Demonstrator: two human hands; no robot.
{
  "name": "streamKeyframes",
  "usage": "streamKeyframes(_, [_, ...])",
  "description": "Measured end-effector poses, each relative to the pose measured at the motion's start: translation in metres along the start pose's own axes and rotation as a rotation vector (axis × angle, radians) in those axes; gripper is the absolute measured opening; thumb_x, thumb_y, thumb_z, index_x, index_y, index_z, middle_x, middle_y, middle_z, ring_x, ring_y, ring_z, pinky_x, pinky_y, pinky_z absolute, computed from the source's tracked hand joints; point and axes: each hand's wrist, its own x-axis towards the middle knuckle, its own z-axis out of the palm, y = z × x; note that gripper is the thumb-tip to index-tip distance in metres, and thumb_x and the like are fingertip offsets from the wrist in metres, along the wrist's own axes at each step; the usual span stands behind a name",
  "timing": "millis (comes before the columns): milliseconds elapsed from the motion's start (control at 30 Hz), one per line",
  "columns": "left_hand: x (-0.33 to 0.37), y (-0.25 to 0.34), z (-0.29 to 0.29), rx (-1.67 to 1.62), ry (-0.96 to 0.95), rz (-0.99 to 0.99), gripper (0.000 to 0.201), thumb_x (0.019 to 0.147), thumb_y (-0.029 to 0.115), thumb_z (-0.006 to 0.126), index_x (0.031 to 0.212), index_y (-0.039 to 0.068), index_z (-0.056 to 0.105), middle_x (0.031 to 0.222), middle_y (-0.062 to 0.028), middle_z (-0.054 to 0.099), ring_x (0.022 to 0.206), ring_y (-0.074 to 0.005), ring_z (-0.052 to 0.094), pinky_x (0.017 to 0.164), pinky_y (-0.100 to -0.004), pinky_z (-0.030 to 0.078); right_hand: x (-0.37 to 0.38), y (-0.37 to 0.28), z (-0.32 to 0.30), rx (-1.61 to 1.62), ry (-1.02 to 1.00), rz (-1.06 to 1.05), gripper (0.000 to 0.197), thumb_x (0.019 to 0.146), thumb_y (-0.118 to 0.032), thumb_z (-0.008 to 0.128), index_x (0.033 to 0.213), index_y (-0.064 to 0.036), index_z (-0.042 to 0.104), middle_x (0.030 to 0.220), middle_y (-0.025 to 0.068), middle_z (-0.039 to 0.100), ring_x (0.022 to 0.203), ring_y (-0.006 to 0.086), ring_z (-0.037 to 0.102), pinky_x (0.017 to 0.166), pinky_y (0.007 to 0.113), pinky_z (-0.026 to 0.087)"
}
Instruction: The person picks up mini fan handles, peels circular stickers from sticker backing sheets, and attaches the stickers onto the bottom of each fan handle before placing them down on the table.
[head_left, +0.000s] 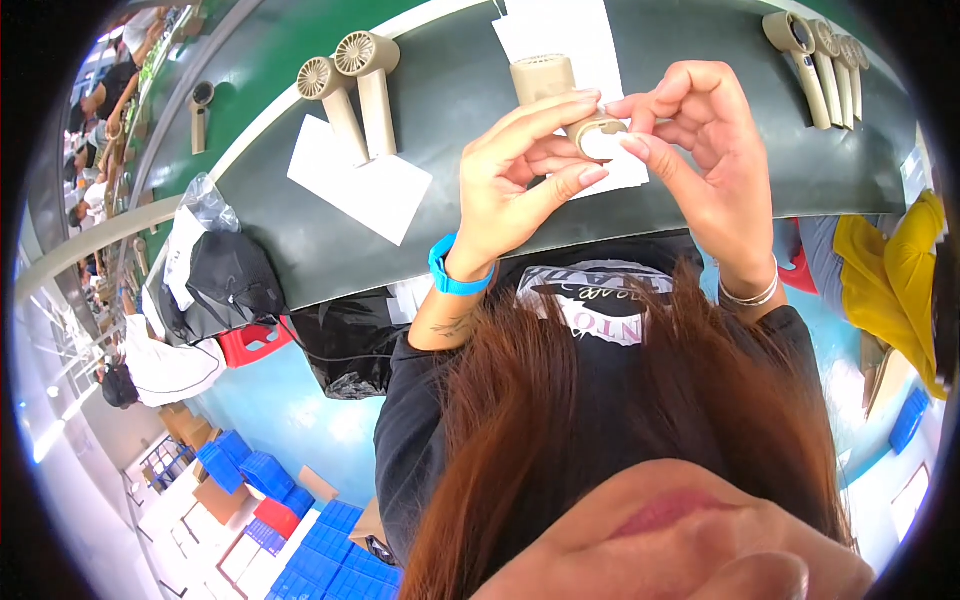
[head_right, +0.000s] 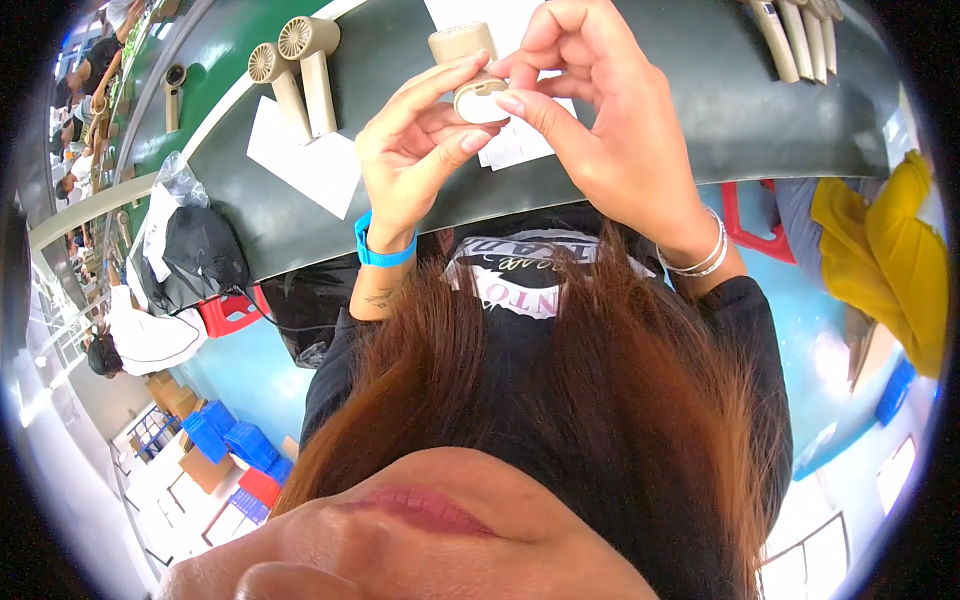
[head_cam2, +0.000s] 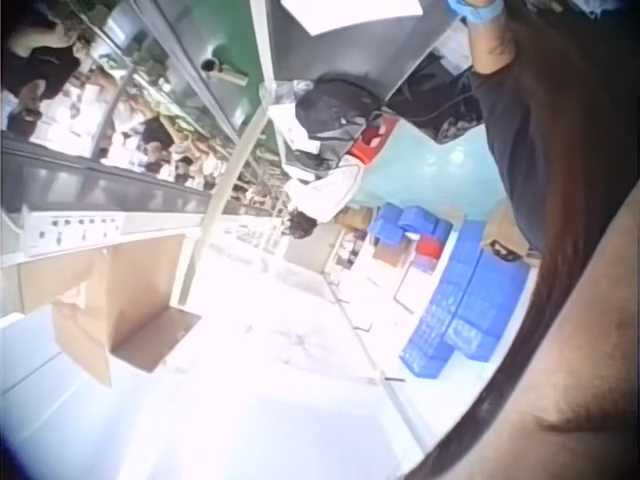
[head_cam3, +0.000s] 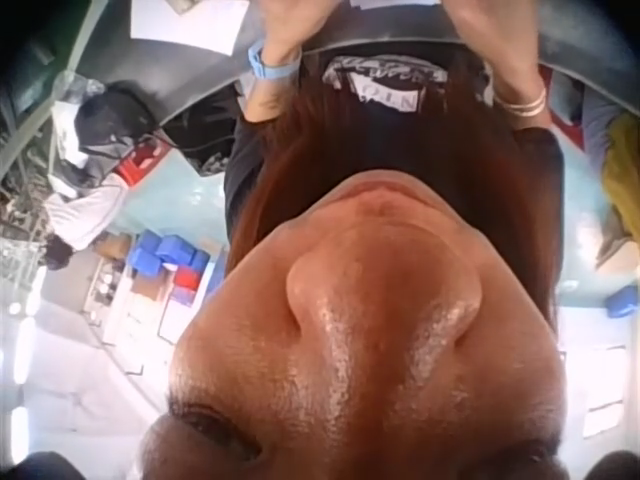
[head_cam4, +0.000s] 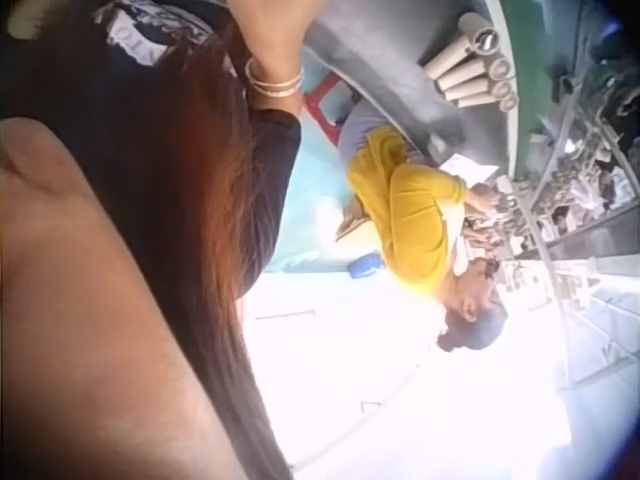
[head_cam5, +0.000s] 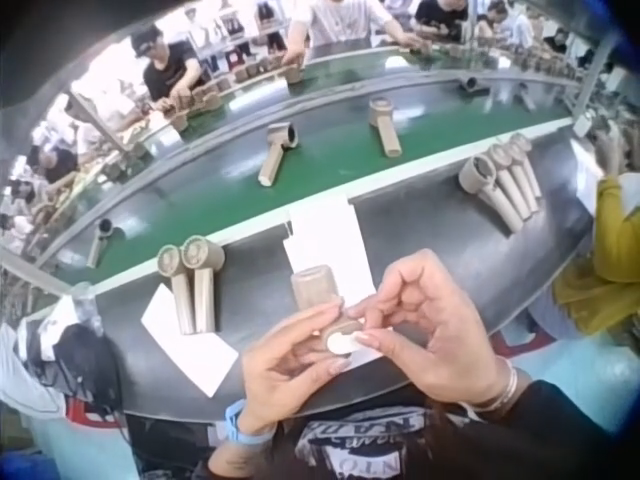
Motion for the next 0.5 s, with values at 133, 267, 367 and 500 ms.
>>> streamKeyframes(133, [0.0007,0.0006,-0.0004,-0.064,-0.009,-0.016,0.044,0.076,-0.010,0.066,0.119,-0.005,0.057,0.126,-0.0192,0.052,0.098,-0.0235,0.064,0.083,-0.0322,0.057,0.0004,-0.0028,-0.0015,-0.010,0.001,0.004,0.033,0.081,0.009,0.062,0.104,-0.0031,0.042,0.088,0.0062,0.056,0.096,0.0167,0.061,0.081,0.027,0.049])
streamKeyframes(267, [0.0012,-0.0014,-0.0017,-0.048,-0.013,-0.009,0.041,0.078,-0.009,0.066,0.118,-0.005,0.058,0.125,-0.0198,0.052,0.101,-0.0237,0.062,0.084,-0.0313,0.056,0.0012,-0.0037,-0.0016,-0.050,-0.011,0.004,0.032,0.081,0.009,0.063,0.104,-0.0030,0.043,0.087,0.0062,0.057,0.096,0.0158,0.061,0.081,0.026,0.049])
streamKeyframes(367, [0.0017,-0.0024,-0.0014,-0.037,-0.015,0.001,0.039,0.078,-0.009,0.065,0.117,-0.004,0.059,0.125,-0.0200,0.053,0.102,-0.0240,0.061,0.084,-0.0312,0.057,0.0010,-0.0029,-0.0026,-0.052,-0.014,0.006,0.032,0.081,0.008,0.063,0.104,-0.0030,0.043,0.087,0.0063,0.057,0.096,0.0155,0.061,0.081,0.026,0.049])
streamKeyframes(500, [0.0011,-0.0018,0.0002,-0.054,-0.005,-0.004,0.037,0.080,-0.008,0.064,0.116,-0.005,0.059,0.124,-0.0201,0.053,0.102,-0.0244,0.061,0.083,-0.0317,0.057,0.0008,-0.0044,-0.0022,-0.067,-0.014,0.006,0.031,0.081,0.008,0.062,0.103,-0.0031,0.043,0.087,0.0061,0.057,0.095,0.0153,0.061,0.081,0.026,0.049])
